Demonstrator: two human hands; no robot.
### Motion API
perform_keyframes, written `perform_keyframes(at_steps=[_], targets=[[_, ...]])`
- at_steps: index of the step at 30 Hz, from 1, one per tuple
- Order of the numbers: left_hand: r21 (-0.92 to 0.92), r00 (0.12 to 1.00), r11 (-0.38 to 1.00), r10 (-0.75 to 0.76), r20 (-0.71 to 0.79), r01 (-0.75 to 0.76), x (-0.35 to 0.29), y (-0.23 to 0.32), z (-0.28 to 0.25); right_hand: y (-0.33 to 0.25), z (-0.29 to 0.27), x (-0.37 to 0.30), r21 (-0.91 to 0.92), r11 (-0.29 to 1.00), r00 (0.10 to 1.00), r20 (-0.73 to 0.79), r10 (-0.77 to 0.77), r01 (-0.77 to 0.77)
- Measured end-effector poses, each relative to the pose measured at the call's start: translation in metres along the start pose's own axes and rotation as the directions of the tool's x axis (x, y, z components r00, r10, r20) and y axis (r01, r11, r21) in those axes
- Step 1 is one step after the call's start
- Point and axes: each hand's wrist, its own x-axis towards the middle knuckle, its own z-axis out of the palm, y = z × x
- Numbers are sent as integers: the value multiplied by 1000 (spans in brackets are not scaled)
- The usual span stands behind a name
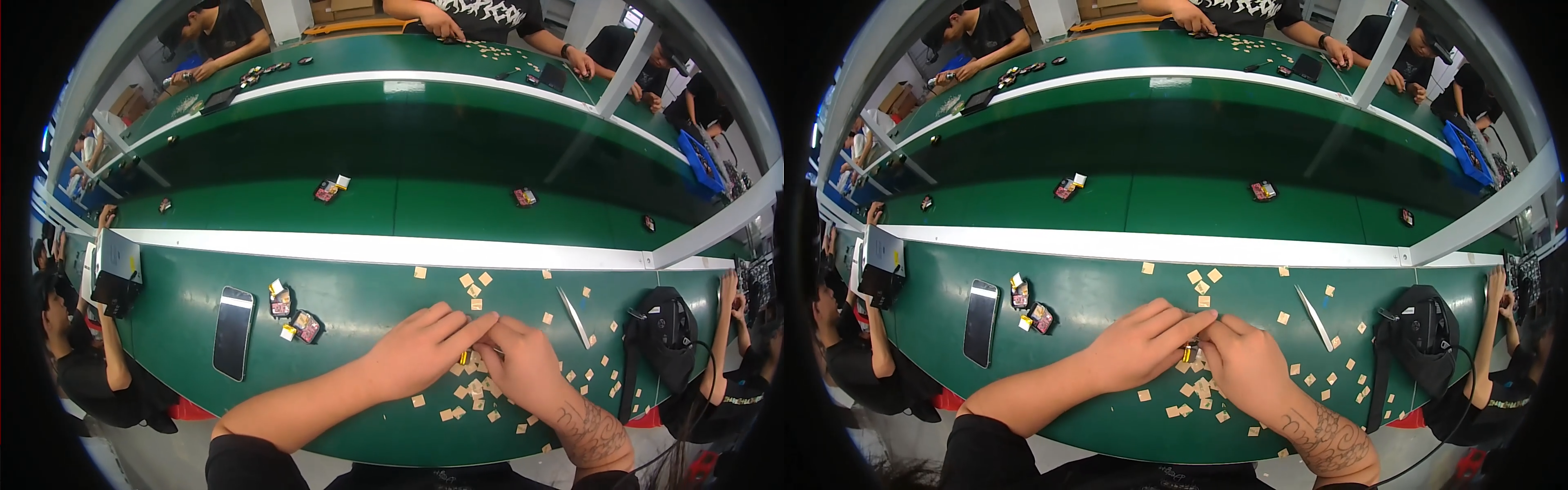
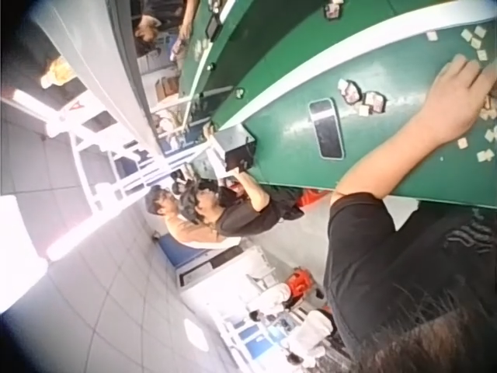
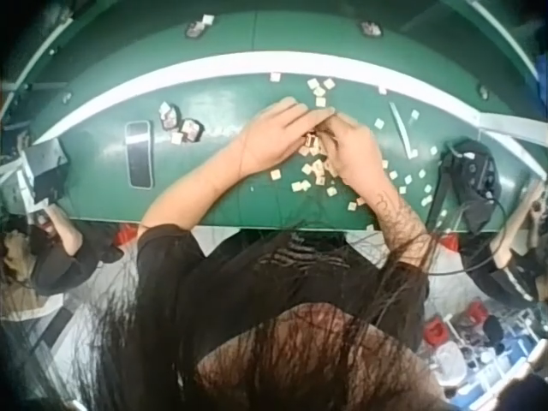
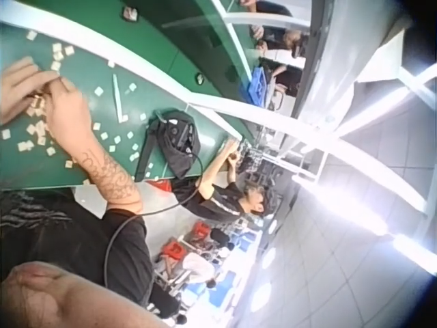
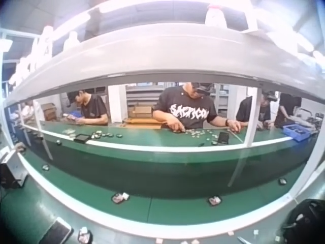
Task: The person is assembling small electronic components or microchips onto printed circuit boards or similar sub-assemblies at an industrial workstation.
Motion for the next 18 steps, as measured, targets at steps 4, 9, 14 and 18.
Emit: perform_keyframes(at_steps=[4, 9, 14, 18], targets=[[-70, 995, 992, -99, 24, 101, -1, -1, 0, 13, 4, 0, 222, 974, 999, 19, 37, -40], [-155, 992, 980, -124, 32, 127, -2, -7, -1, 10, -11, 7, 372, 924, 993, -39, 115, -92], [-226, 991, 965, -127, 30, 130, -3, -13, -3, 15, -9, 6, 181, 972, 986, 53, -161, 149], [-206, 990, 968, -137, 37, 141, -5, -13, -3, 15, -4, 4, 161, 972, 981, 72, -182, 169]])
